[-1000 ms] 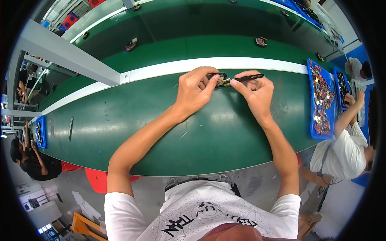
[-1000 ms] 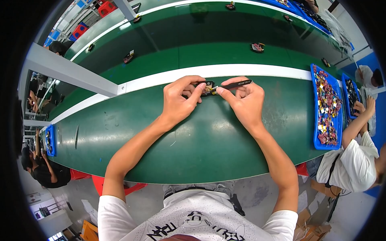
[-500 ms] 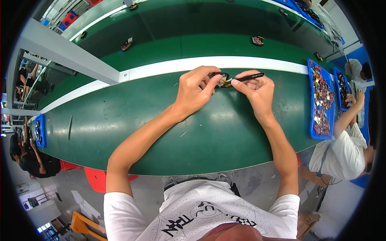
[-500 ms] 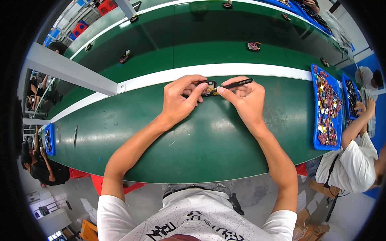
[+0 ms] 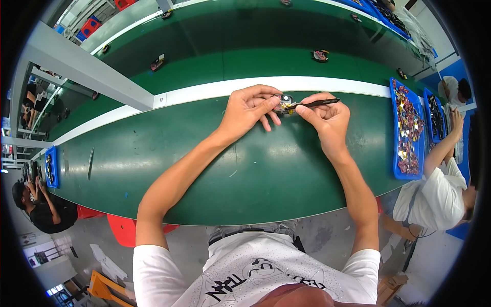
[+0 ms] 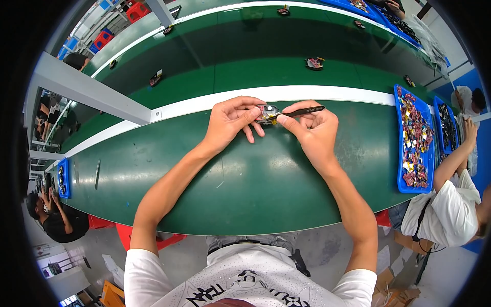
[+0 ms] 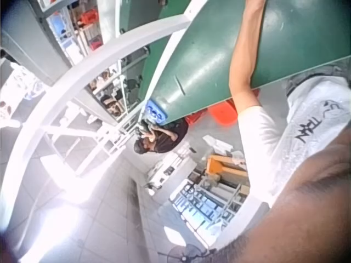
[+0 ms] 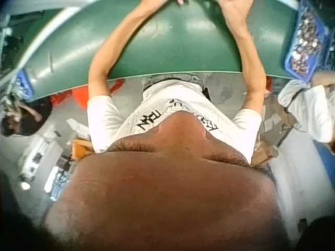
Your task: Assembling small electronic components using tweezers on a production line.
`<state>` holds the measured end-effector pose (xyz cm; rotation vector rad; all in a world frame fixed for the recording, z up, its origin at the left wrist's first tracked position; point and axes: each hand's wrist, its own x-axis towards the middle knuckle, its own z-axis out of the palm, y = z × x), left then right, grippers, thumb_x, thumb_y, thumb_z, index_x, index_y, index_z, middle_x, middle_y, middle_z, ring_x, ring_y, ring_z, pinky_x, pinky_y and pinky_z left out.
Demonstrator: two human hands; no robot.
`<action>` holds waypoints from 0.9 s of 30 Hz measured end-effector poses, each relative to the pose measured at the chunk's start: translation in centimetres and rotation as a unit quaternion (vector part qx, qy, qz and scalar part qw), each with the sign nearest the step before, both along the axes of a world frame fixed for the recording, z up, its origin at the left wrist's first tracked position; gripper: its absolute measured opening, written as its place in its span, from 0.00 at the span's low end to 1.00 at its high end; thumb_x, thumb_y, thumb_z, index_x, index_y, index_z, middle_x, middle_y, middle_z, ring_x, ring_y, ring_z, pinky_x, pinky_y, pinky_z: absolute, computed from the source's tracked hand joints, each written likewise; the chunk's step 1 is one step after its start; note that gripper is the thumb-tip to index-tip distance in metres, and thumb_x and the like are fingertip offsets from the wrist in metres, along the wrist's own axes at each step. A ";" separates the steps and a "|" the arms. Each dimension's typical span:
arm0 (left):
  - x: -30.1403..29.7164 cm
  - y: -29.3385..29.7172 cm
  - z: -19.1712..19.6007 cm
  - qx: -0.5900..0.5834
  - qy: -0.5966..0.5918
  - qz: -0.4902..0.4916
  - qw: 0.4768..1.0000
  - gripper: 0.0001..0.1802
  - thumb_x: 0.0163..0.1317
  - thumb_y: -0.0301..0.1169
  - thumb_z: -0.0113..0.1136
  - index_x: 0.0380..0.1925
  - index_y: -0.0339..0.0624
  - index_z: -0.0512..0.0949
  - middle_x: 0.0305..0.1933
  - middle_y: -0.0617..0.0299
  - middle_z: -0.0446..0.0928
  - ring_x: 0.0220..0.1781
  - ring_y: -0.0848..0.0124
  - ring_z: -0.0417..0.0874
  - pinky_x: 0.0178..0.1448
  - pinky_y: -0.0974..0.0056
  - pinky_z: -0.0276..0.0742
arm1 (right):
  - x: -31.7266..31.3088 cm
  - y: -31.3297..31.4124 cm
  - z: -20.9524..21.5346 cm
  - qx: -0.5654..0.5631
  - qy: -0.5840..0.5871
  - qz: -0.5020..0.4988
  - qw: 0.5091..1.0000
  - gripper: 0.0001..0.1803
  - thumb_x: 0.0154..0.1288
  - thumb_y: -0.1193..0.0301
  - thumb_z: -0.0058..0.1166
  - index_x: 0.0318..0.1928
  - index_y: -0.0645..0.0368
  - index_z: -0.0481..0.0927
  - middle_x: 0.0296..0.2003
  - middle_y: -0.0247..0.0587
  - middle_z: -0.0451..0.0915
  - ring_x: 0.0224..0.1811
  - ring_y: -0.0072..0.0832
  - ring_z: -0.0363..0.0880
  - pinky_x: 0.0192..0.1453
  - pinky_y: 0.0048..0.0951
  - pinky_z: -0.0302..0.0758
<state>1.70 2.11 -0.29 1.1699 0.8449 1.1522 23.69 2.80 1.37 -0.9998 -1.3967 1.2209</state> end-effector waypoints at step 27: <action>-0.4 0.1 0.0 -0.013 -0.003 -0.021 1.000 0.16 0.74 0.28 0.59 0.54 0.26 0.78 0.44 0.46 0.84 0.32 0.62 0.90 0.27 0.68 0.87 | -0.9 -0.6 -0.8 0.119 -0.047 -0.033 0.991 0.07 0.55 0.82 0.73 0.35 0.65 0.88 0.34 0.34 0.87 0.19 0.07 0.60 0.23 0.16 0.55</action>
